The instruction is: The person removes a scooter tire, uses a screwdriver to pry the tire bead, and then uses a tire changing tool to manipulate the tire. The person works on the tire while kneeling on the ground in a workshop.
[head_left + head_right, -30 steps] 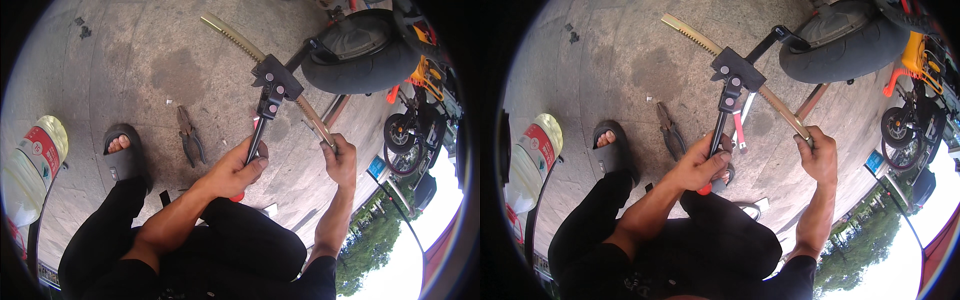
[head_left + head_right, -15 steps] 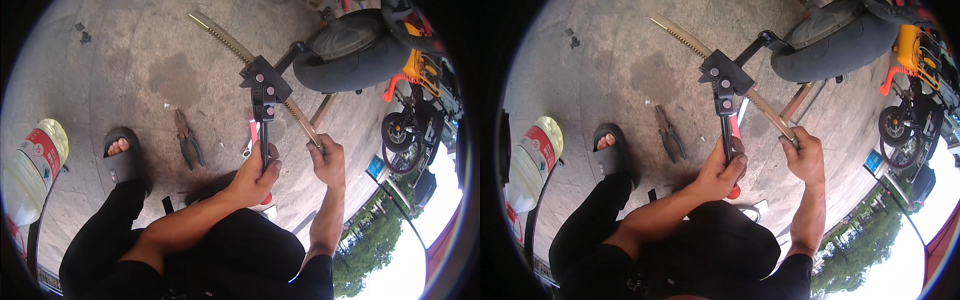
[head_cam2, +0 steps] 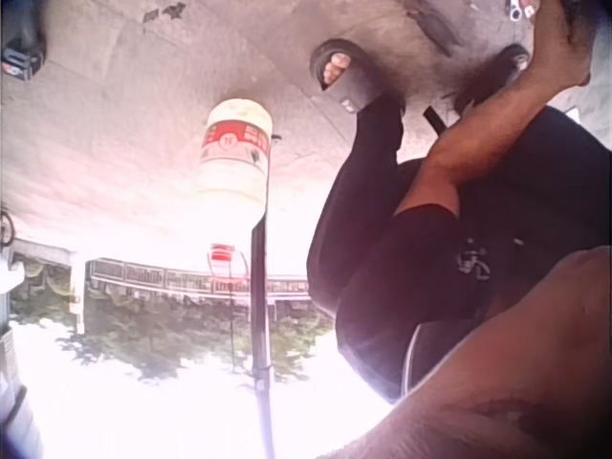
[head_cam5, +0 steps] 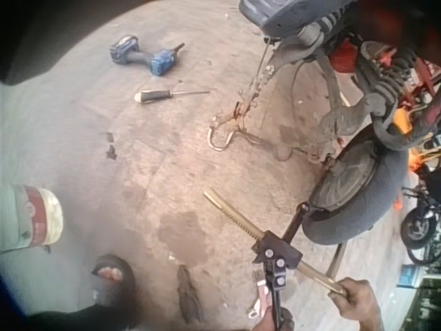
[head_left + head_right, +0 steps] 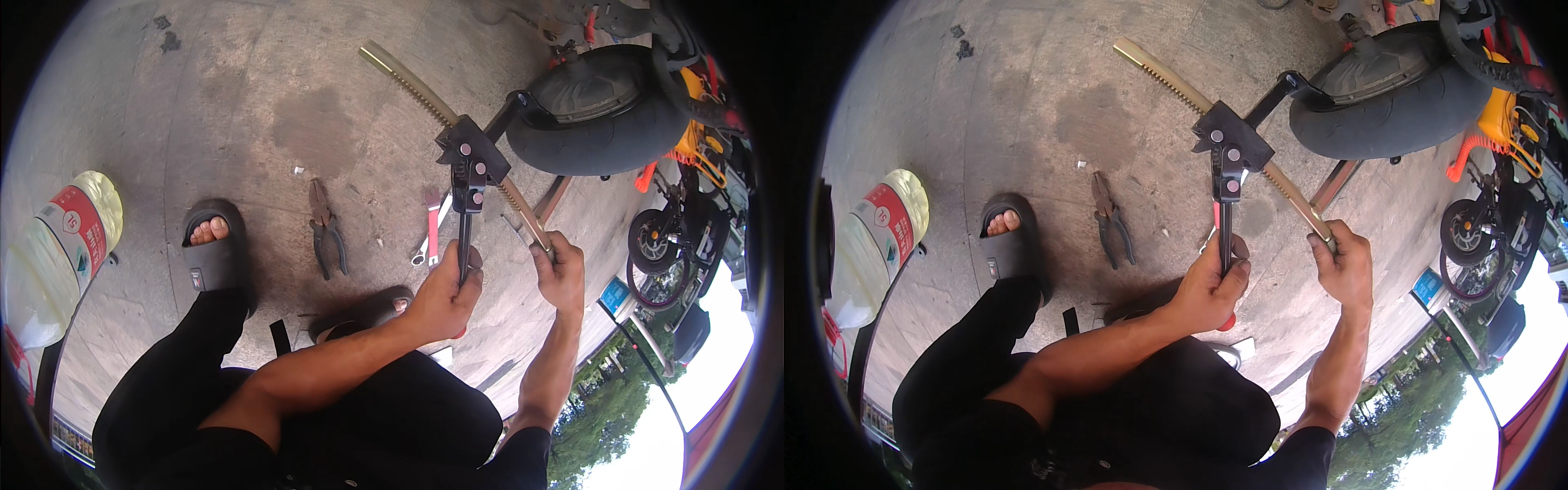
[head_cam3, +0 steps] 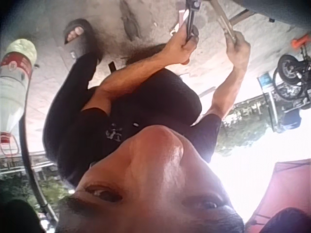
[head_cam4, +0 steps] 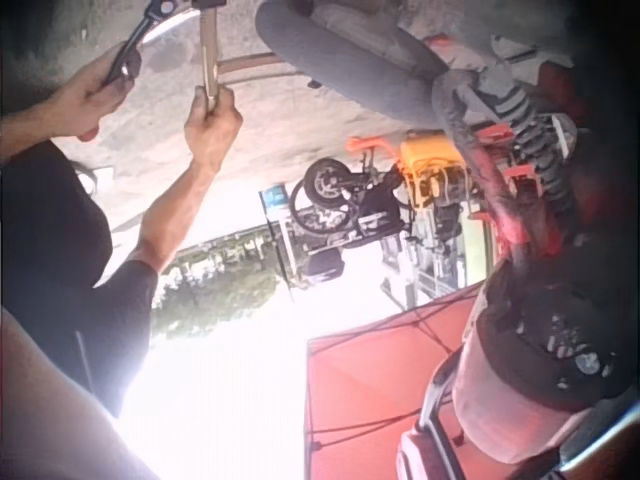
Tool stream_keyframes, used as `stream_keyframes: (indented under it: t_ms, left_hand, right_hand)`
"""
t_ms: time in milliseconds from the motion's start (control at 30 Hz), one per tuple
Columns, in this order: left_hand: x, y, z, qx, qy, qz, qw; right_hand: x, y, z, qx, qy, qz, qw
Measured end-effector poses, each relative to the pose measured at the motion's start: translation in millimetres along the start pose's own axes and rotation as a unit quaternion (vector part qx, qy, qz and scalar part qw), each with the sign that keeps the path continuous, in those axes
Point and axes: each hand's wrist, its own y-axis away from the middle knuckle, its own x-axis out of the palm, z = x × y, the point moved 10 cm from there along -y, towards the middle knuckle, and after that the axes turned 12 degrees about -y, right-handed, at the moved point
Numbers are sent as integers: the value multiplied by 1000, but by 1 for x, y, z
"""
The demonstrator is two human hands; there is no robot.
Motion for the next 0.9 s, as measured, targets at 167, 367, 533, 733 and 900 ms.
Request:
stream_keyframes:
  t_ms: [167, 367, 533, 733, 900]
  left_hand:
    - [8, 7, -8, -2, -1, 11, 1000]
    - [8, 7, 0, -9, -27, 5, 1000]
    - [7, 11, 2, 16, -26, 5, 1000]
    - [29, -10, -3, -50, 54, -50, 996]
    - [27, -11, -21, 35, 31, -65, 997]
  right_hand:
    - [-5, 3, -3, 5, -27, 1, 1000]
    - [-7, 4, -8, 31, -19, 16, 999]
    - [-6, 6, -4, 26, -22, 17, 999]
    - [6, 5, -6, 39, -66, 5, 997]
    - [6, 3, -3, 26, -83, 15, 996]
